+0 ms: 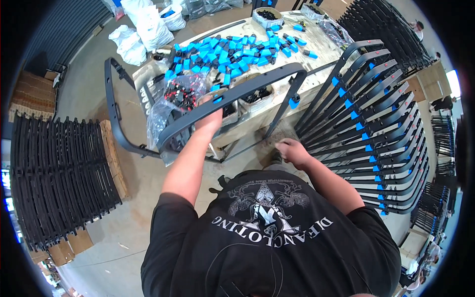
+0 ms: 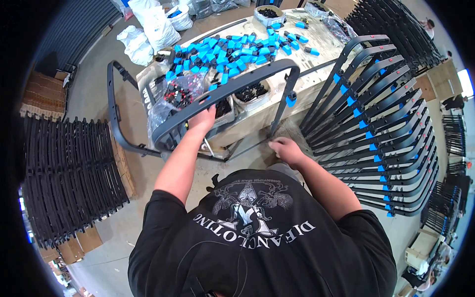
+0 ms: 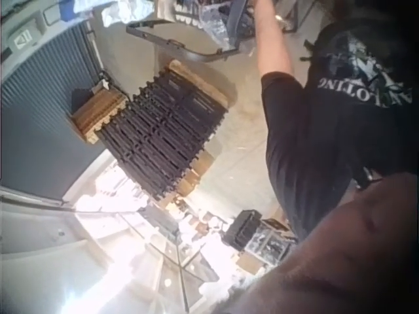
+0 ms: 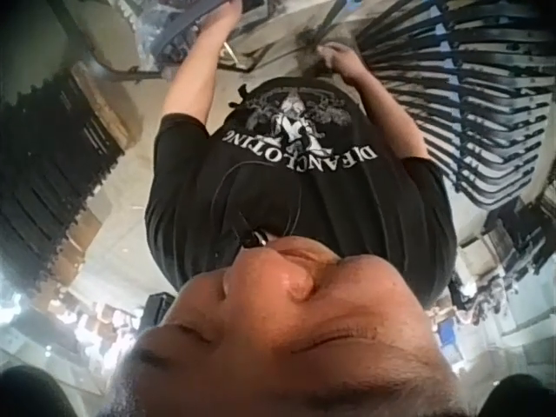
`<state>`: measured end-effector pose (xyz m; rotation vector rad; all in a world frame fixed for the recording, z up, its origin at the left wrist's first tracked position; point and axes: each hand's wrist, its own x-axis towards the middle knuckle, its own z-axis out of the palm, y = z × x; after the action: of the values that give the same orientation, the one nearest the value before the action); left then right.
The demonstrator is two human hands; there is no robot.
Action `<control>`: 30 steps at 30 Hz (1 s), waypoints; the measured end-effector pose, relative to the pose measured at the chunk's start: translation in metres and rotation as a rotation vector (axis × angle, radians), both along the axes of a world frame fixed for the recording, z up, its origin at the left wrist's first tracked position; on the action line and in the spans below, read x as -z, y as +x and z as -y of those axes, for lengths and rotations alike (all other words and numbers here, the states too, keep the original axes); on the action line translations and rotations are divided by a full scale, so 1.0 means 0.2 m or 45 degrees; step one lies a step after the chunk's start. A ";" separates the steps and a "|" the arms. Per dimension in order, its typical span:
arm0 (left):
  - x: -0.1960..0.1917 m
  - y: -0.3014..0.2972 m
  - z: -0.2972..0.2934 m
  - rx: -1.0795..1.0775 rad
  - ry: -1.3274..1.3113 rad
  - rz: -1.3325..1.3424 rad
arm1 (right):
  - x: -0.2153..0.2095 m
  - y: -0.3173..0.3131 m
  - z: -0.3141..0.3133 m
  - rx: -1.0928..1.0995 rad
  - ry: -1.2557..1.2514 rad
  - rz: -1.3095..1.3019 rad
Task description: Assembling blue plastic caps and metal components onto a black metal chair or cart frame in a factory setting.
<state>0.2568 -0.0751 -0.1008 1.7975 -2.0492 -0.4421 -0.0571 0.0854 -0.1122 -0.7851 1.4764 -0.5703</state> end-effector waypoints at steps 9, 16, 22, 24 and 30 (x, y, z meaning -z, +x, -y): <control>-0.30 0.12 -0.82 0.710 -0.583 -0.451 | -0.32 0.83 0.05 0.160 0.284 1.070; -0.24 0.46 -0.99 0.477 -0.319 -0.409 | -0.15 1.07 -0.03 0.144 0.430 1.405; -0.15 0.60 -1.06 0.340 -0.023 -0.379 | -0.03 1.21 -0.04 0.038 0.516 1.596; -0.15 0.62 -1.07 0.346 -0.073 -0.358 | -0.08 1.23 -0.04 0.013 0.526 1.449; -0.18 0.62 -1.04 0.361 -0.111 -0.015 | -0.01 1.31 -0.01 0.070 0.529 1.387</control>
<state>0.3808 0.1334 -0.0638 1.4566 -2.2868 -0.4320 0.2047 0.0873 -0.1100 -0.0352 0.5556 -0.5637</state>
